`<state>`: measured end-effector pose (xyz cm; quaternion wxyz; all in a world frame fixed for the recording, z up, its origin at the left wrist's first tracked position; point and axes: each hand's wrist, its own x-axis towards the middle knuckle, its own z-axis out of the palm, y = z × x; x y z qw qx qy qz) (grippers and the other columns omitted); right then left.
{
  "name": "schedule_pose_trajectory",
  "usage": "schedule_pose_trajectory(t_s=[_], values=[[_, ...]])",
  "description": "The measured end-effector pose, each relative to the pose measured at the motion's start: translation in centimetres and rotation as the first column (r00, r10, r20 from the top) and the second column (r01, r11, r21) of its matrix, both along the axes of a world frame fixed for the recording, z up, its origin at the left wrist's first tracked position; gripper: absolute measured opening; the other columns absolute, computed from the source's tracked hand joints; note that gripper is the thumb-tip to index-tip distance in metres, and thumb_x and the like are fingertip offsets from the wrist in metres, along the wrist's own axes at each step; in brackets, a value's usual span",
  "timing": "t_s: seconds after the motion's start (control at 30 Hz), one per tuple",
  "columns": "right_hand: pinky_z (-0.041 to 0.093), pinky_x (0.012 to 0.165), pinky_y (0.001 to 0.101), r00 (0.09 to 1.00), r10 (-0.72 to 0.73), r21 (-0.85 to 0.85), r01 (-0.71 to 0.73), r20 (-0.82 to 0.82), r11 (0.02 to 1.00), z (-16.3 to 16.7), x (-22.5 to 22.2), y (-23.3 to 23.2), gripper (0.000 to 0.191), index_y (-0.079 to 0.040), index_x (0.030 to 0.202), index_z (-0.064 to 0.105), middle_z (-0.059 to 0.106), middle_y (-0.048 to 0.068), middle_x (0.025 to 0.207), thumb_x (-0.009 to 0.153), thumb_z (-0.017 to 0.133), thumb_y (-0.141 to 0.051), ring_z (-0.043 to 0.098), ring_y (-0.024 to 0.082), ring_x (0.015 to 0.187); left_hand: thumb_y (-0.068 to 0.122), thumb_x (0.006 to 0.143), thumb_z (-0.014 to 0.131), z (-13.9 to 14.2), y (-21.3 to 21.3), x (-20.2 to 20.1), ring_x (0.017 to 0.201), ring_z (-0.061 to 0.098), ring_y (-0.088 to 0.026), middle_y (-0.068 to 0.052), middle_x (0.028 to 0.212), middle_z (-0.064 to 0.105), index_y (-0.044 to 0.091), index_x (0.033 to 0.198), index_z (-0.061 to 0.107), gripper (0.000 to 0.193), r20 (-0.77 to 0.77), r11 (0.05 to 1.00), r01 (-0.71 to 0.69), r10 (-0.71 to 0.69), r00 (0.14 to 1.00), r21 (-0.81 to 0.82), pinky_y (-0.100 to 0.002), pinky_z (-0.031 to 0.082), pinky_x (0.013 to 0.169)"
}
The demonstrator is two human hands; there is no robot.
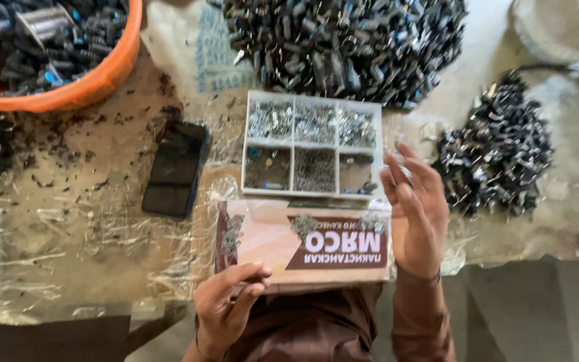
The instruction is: The person sits at a workbench and assembles small metal fittings onto cylindrical black components one at a time, taking terminals from a compartment box, pressing each into place by hand, and setting finished pieces aside among large piles of parts.
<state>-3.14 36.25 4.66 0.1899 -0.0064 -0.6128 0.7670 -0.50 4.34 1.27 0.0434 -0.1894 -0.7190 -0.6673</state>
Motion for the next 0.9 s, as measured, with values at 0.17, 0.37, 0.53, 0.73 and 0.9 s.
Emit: schedule_pose_trajectory(t_s=[0.17,0.37,0.53,0.73,0.9], values=[[0.051,0.116,0.0425,0.999,-0.042,0.124,0.040,0.016,0.991,0.1,1.5,-1.6,0.035,-0.001,0.132,0.058,0.046,0.017,0.159,0.103,0.067,-0.019,0.056,0.027,0.140,0.007,0.093,0.071,-1.4,0.8,-0.5,0.079,0.081,-0.018,-0.012,0.094,0.080,-0.003,0.113,0.069,0.023,0.028,0.996,-0.080,0.081,0.996,-0.031,-0.027,0.063,0.070],[0.049,0.097,0.0404,0.927,-0.350,0.629,0.195,0.131,0.753,-0.9,2.1,3.4,0.029,-0.001,0.117,0.070,0.068,0.017,0.131,0.093,0.074,-0.017,0.061,0.025,0.114,0.008,0.092,0.073,-2.2,1.7,-0.4,0.080,0.079,-0.017,-0.011,0.090,0.078,-0.001,0.111,0.069,0.021,-0.112,0.984,-0.130,0.117,0.987,-0.119,-0.026,0.062,0.071],[0.043,0.099,0.0464,0.745,-0.599,0.955,0.203,-0.294,-0.216,-1.2,-1.6,11.2,0.035,-0.005,0.114,0.073,0.070,0.015,0.114,0.095,0.077,-0.034,0.059,0.033,0.110,0.009,0.090,0.074,-2.2,2.4,-0.3,0.077,0.079,-0.016,-0.011,0.086,0.079,0.000,0.111,0.071,0.022,-0.121,0.970,-0.181,0.163,0.979,-0.161,-0.025,0.061,0.067],[0.042,0.090,0.0472,0.750,-0.649,0.923,-0.151,-0.126,-0.354,-1.4,-8.2,15.5,0.031,-0.010,0.091,0.077,0.072,0.010,0.095,0.092,0.075,-0.041,0.060,0.030,0.098,0.009,0.092,0.073,-1.9,3.1,-0.1,0.074,0.078,-0.014,-0.010,0.087,0.079,0.000,0.111,0.071,0.022,-0.144,0.963,-0.217,0.194,0.970,-0.159,-0.024,0.060,0.065],[0.047,0.096,0.0429,0.833,-0.407,0.922,0.379,-0.375,-0.075,-1.1,-3.8,14.7,0.019,-0.007,0.098,0.075,0.072,0.008,0.098,0.107,0.069,-0.022,0.063,0.026,0.096,0.013,0.091,0.074,-2.3,3.3,0.1,0.072,0.077,-0.013,-0.010,0.087,0.080,0.001,0.108,0.073,0.021,-0.123,0.940,-0.280,0.260,0.958,-0.194,-0.025,0.059,0.061]])
